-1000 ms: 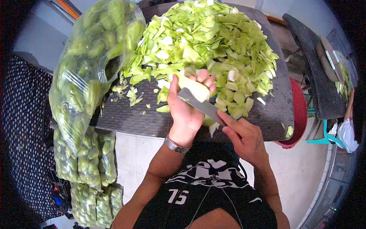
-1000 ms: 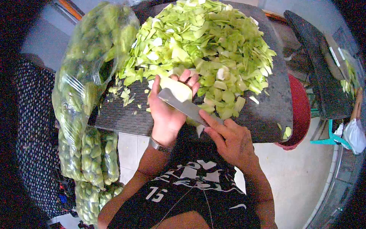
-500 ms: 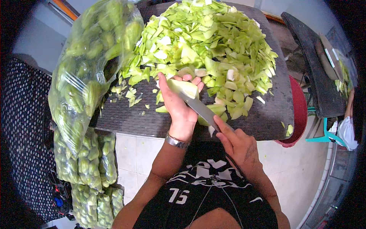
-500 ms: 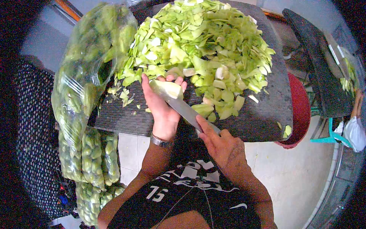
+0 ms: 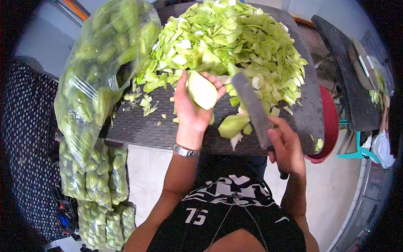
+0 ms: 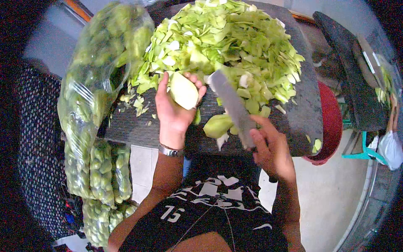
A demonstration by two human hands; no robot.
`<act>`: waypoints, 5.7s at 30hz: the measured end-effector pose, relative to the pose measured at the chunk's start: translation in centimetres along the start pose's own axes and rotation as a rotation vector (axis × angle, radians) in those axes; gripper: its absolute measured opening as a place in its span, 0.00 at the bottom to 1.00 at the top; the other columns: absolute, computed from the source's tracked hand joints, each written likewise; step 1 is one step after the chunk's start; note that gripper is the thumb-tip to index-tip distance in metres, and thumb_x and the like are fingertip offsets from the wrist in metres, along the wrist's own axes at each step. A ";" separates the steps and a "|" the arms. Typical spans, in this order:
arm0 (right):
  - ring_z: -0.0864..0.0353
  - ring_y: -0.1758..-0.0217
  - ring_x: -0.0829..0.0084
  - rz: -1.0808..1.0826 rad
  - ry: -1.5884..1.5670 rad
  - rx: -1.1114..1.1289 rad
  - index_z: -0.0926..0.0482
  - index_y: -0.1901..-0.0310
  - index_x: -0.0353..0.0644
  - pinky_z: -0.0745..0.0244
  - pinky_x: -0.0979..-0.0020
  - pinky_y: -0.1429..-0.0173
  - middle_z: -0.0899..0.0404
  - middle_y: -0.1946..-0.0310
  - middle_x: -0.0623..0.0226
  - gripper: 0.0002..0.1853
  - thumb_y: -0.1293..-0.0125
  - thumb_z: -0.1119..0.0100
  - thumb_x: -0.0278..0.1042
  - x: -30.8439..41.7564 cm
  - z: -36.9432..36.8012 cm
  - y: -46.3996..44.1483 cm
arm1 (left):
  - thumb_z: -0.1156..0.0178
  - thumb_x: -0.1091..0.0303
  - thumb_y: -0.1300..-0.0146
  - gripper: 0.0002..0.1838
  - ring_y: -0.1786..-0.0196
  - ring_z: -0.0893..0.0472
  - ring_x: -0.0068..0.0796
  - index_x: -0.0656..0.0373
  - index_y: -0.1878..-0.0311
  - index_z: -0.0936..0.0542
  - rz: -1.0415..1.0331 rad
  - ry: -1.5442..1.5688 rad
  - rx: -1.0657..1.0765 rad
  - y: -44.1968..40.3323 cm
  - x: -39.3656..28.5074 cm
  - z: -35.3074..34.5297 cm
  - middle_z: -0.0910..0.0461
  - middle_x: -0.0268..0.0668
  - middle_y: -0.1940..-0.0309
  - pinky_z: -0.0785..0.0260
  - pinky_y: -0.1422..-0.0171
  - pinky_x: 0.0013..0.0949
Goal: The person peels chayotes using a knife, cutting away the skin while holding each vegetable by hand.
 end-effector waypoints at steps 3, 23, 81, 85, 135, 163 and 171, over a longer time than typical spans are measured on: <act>0.19 0.78 0.70 0.036 0.227 0.126 0.33 0.23 0.50 0.23 0.67 0.68 0.13 0.66 0.56 0.29 0.25 0.42 0.33 1.2 -2.0 -0.3 | 0.53 0.43 0.22 0.26 0.53 0.16 0.41 0.59 0.55 0.21 -0.068 -0.007 -0.126 -0.2 0.5 0.7 0.16 0.42 0.60 0.22 0.41 0.45; 0.17 0.67 0.81 0.231 0.198 0.033 0.28 0.26 0.51 0.14 0.70 0.62 0.13 0.45 0.52 0.28 0.26 0.45 0.22 1.8 -3.2 -0.3 | 0.57 0.39 0.21 0.28 0.55 0.14 0.50 0.56 0.57 0.23 -0.051 -0.156 -0.068 0.1 1.6 -1.2 0.16 0.47 0.60 0.22 0.45 0.50; 0.10 0.59 0.55 0.375 0.312 -0.342 0.36 0.25 0.41 0.17 0.57 0.51 0.14 0.55 0.49 0.47 0.43 0.22 0.44 5.4 -1.5 -4.1 | 0.54 0.48 0.18 0.23 0.54 0.16 0.34 0.60 0.42 0.24 0.105 -0.333 -0.090 3.8 7.0 0.3 0.18 0.39 0.57 0.23 0.43 0.40; 0.10 0.61 0.55 0.267 0.323 -0.408 0.32 0.30 0.38 0.16 0.57 0.53 0.13 0.60 0.51 0.42 0.42 0.23 0.44 5.3 0.5 -4.8 | 0.55 0.50 0.18 0.21 0.55 0.18 0.31 0.58 0.43 0.25 0.154 -0.328 -0.110 4.3 6.6 -0.7 0.19 0.38 0.56 0.22 0.46 0.39; 0.21 0.79 0.76 0.136 -0.245 -0.173 0.34 0.44 0.39 0.25 0.72 0.76 0.19 0.70 0.64 0.12 0.21 0.47 0.32 -1.4 3.0 -6.4 | 0.26 0.60 0.47 0.29 0.46 0.21 0.54 0.67 0.45 0.22 -0.200 -2.448 0.408 5.8 7.4 -4.9 0.22 0.50 0.51 0.23 0.44 0.50; 0.17 0.63 0.60 0.774 0.666 -0.078 0.19 0.33 0.67 0.18 0.61 0.59 0.25 0.55 0.57 0.25 0.33 0.32 0.46 6.5 -6.2 0.2 | 0.45 0.64 0.23 0.11 0.50 0.20 0.44 0.61 0.59 0.22 0.041 0.319 -0.054 -0.2 5.1 3.2 0.19 0.43 0.58 0.23 0.37 0.46; 0.15 0.58 0.57 0.704 0.717 -0.111 0.21 0.33 0.73 0.16 0.59 0.58 0.23 0.53 0.57 0.27 0.35 0.31 0.49 5.7 -5.5 -0.3 | 0.45 0.64 0.24 0.10 0.53 0.19 0.43 0.62 0.58 0.22 0.050 0.222 -0.107 0.2 5.1 3.8 0.18 0.43 0.58 0.21 0.42 0.44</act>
Point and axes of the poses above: each hand's wrist, its own y-axis away from the middle knuckle, its own z-axis out of the back of the hand, x = y × z, the point moved 10 cm from there along -y, towards the middle knuckle
